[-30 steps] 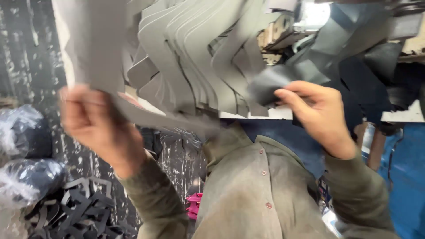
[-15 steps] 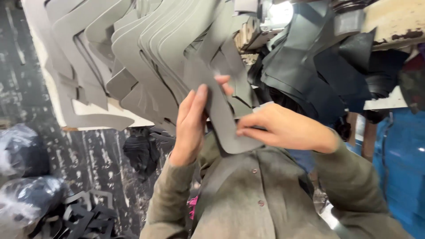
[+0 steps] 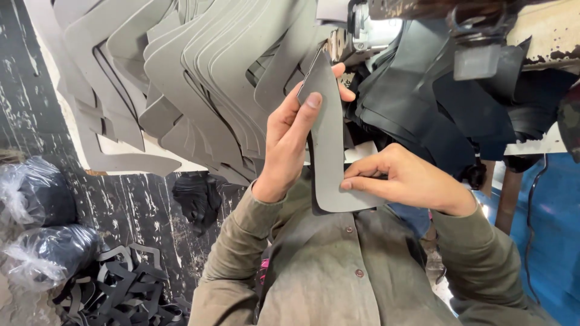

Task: The person feeds curved gray and black shoe components one at a time into a benchtop skiving machine, guiding each edge under the machine head to trim it, then stacks the processed pieces onto a growing pile on the work table.

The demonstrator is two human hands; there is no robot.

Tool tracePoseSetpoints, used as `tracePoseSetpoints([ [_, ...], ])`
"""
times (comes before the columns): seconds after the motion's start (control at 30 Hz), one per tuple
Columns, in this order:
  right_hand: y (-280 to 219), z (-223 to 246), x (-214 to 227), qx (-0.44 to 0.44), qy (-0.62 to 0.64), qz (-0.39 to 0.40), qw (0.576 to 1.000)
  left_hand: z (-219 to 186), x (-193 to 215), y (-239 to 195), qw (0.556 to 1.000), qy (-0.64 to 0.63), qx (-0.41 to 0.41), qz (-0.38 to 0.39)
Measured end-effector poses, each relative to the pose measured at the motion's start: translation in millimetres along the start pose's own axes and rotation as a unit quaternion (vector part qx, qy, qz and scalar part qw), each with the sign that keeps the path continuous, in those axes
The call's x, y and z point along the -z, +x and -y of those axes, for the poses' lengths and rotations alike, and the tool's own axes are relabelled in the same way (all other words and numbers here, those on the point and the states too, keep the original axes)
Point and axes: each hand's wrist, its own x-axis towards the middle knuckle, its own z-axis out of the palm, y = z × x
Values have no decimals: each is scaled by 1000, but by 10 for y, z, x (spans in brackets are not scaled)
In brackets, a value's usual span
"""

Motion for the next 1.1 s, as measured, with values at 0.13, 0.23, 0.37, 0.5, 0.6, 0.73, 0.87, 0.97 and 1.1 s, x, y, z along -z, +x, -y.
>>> tracePoseSetpoints([
  [0.13,7,113,-49,6,-38,-29,999,70,-9,27,1000,-24,-14,-3],
  [0.23,54,84,-142,8,-48,-41,998,-26,-81,82,1000,4,-13,9],
  [0.37,225,-95,-301,116,-67,-138,981,-152,-137,208,996,83,-27,-3],
  [0.5,332,-73,-390,73,-2,-152,986,-35,-12,285,994,103,-15,33],
  [0.6,357,-90,-426,72,23,-169,983,-5,14,364,994,83,-33,55],
  [0.73,365,-112,-436,53,15,-185,981,-45,-12,450,997,42,-25,63],
  [0.87,355,-142,-431,41,3,-189,981,29,-11,490,997,50,-25,44],
  [0.97,339,-156,-414,81,23,-210,974,93,7,553,996,50,-60,46],
  [1.1,299,-128,-349,107,53,-232,965,67,-2,582,997,38,-54,27],
])
